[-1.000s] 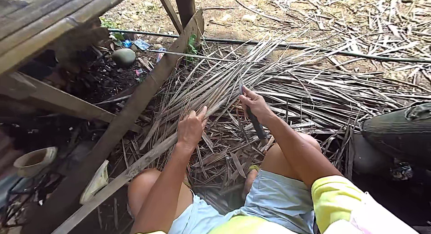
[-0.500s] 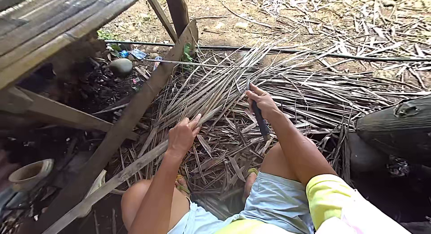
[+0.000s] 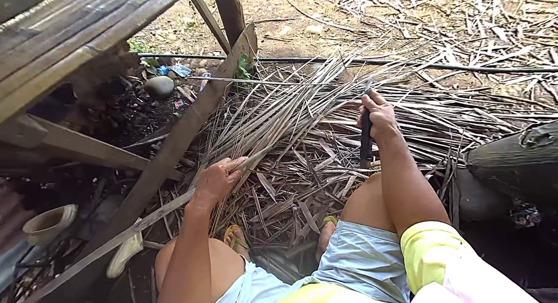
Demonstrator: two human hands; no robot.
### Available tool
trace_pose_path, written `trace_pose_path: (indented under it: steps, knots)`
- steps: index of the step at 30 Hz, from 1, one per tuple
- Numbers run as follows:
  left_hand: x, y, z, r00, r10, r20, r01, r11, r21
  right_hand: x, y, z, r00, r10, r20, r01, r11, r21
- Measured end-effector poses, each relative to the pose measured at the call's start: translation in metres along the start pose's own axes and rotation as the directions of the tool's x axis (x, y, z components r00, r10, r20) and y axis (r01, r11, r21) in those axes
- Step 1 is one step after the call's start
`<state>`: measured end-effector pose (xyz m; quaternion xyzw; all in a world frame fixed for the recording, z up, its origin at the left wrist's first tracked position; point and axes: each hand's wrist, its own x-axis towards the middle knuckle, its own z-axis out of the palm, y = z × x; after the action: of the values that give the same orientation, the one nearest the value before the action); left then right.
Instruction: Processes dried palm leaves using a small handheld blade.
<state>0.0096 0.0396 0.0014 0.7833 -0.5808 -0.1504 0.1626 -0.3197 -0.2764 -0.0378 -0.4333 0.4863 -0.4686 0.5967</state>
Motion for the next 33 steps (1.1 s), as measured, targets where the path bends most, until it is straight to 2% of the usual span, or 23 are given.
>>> trace_pose_path:
  steps: [2, 4, 6, 8, 11, 13, 16, 23, 25, 29, 33]
  knots:
    - [-0.001, -0.006, -0.007, 0.998, -0.053, 0.029, 0.054, 0.998, -0.022, 0.005, -0.003, -0.012, 0.992, -0.029, -0.121, 0.033, 0.999, 0.037]
    - [0.000, -0.013, -0.015, 0.983, -0.162, 0.084, 0.168, 0.984, -0.058, 0.004, -0.008, -0.018, 0.985, -0.060, -0.161, 0.065, 0.997, 0.028]
    - [0.007, -0.019, -0.014, 0.961, -0.238, 0.140, 0.253, 0.963, -0.098, -0.014, -0.012, -0.006, 0.997, -0.069, -0.020, 0.068, 0.997, -0.035]
    - [0.016, -0.023, -0.005, 0.955, -0.231, 0.185, 0.262, 0.950, -0.168, -0.042, -0.008, 0.022, 0.974, -0.035, 0.224, 0.063, 0.991, -0.122]
    - [0.025, -0.015, 0.003, 0.949, -0.168, 0.268, 0.254, 0.911, -0.326, -0.074, 0.014, 0.060, 0.845, 0.095, 0.526, 0.055, 0.963, -0.262]
    - [0.031, -0.010, 0.005, 0.932, -0.156, 0.328, 0.282, 0.880, -0.382, -0.081, 0.026, 0.074, 0.779, 0.167, 0.605, 0.031, 0.953, -0.303]
    - [0.032, -0.002, 0.003, 0.905, -0.159, 0.394, 0.334, 0.840, -0.428, -0.080, 0.031, 0.081, 0.774, 0.162, 0.612, -0.005, 0.968, -0.250]
    - [0.023, -0.004, -0.007, 0.861, -0.141, 0.489, 0.411, 0.760, -0.504, -0.063, 0.024, 0.068, 0.871, 0.120, 0.476, -0.059, 0.988, -0.141]
    - [0.020, -0.006, -0.011, 0.866, -0.132, 0.483, 0.408, 0.745, -0.527, -0.057, 0.019, 0.059, 0.886, 0.108, 0.452, -0.065, 0.992, -0.109]
    - [0.020, -0.011, -0.007, 0.868, -0.136, 0.477, 0.385, 0.791, -0.475, -0.064, 0.023, 0.056, 0.838, 0.102, 0.536, -0.033, 0.990, -0.138]
    - [0.022, -0.004, 0.001, 0.868, -0.147, 0.475, 0.390, 0.793, -0.468, -0.083, 0.031, 0.067, 0.769, 0.184, 0.612, -0.062, 0.974, -0.216]
